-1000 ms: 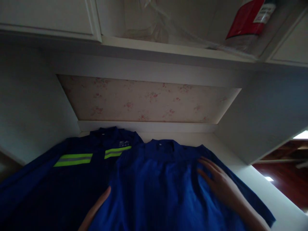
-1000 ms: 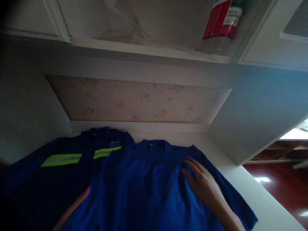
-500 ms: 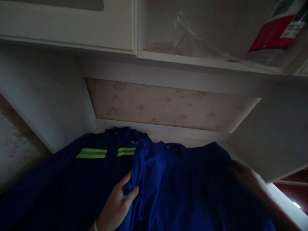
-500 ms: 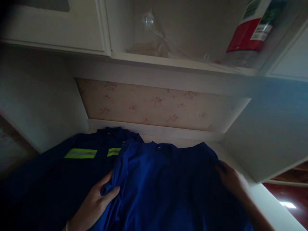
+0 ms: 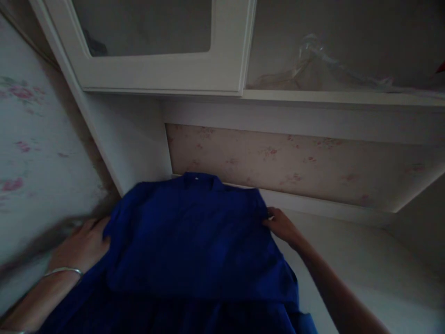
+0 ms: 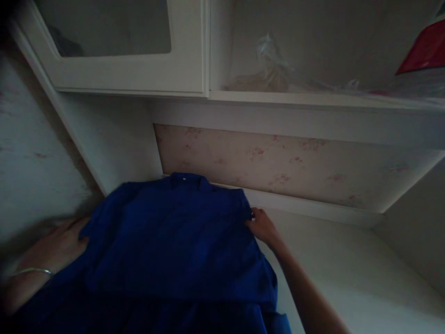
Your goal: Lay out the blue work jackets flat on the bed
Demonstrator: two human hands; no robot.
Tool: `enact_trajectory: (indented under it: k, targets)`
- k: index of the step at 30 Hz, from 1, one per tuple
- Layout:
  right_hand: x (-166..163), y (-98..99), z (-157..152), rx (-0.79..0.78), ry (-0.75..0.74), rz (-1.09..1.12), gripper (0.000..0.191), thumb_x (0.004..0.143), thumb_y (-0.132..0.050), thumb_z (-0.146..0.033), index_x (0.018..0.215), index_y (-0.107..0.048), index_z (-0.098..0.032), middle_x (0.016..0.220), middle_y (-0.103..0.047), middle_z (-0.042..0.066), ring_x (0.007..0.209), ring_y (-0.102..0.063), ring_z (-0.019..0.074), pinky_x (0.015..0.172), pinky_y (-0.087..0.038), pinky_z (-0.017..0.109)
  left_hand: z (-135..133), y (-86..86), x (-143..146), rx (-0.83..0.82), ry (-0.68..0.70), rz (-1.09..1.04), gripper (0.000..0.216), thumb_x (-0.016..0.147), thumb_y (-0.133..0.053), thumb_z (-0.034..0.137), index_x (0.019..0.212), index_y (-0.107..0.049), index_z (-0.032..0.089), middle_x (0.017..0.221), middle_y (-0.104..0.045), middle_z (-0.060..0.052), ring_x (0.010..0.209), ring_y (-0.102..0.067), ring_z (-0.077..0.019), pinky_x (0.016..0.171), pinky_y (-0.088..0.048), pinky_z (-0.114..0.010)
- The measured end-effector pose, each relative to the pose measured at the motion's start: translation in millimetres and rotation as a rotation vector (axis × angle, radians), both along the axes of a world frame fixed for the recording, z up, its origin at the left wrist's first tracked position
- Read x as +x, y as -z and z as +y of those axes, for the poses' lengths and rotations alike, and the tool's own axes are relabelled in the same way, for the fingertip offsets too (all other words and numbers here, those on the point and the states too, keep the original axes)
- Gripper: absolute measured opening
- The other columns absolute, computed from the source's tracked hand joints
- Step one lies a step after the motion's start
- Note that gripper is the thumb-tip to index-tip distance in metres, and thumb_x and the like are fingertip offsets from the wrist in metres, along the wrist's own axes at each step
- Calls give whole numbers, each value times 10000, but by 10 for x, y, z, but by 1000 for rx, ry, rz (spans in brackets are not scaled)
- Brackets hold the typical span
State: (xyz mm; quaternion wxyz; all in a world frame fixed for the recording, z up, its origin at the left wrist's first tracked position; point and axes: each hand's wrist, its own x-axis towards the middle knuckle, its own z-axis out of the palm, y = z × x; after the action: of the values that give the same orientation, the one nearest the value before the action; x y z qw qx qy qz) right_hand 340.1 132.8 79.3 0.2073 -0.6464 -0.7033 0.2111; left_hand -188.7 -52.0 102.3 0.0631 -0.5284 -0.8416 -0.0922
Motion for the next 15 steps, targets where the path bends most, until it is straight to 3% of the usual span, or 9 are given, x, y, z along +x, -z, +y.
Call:
enact_trajectory:
  k: [3, 6, 8, 10, 12, 15]
  targets:
    - [-501, 360, 136, -35, -74, 13, 273, 732, -643, -179, 997, -650, -112, 1066, -655, 120, 961, -626, 211, 866, -474, 330, -9, 357, -16, -108, -1, 5, 564, 867, -410, 322, 1345, -515, 42, 1320, -565, -216, 1196, -569, -335, 1096, -357, -435]
    - [-718, 469, 207, -9, -68, 41, 306, 835, -599, -297, 1085, -609, -122, 1087, -633, 133, 1016, -596, 251, 929, -446, 446, 86, 551, 5, -112, -46, -11, 788, 889, -314, 588, 1394, -423, -7, 1305, -547, -255, 1149, -601, -350, 1044, -424, -438]
    - [-747, 404, 197, 39, -77, 83, 274, 888, -502, -298, 1089, -620, -154, 1139, -607, 154, 1105, -553, 276, 1012, -382, 476, 165, 609, -10, -96, -70, -2, 831, 885, -259, 636, 1418, -383, 11, 1344, -493, -264, 1105, -617, -376, 981, -471, -478]
    - [-707, 265, 98, 80, -143, 154, 290, 900, -442, -286, 1096, -629, -183, 1198, -585, 142, 1180, -508, 266, 1076, -332, 439, 219, 634, -32, -86, -73, 12, 740, 914, -203, 576, 1414, -403, 68, 1361, -468, -244, 1008, -651, -382, 892, -512, -517]
    - [-596, 90, -121, 77, -256, 242, 326, 911, -425, -332, 1148, -610, -209, 1201, -600, 94, 1167, -523, 233, 1061, -371, 388, 227, 624, -40, -75, -59, 27, 660, 936, -178, 510, 1401, -428, 112, 1344, -473, -224, 953, -662, -370, 854, -524, -524]
    - [-321, -170, -641, -160, -520, 450, 306, 900, -476, -415, 1064, -640, -214, 1021, -659, 39, 977, -599, 201, 893, -482, 335, 154, 501, 24, 35, 45, 120, 631, 936, -284, 485, 1426, -383, 100, 1353, -444, -232, 1123, -581, -374, 979, -463, -493]
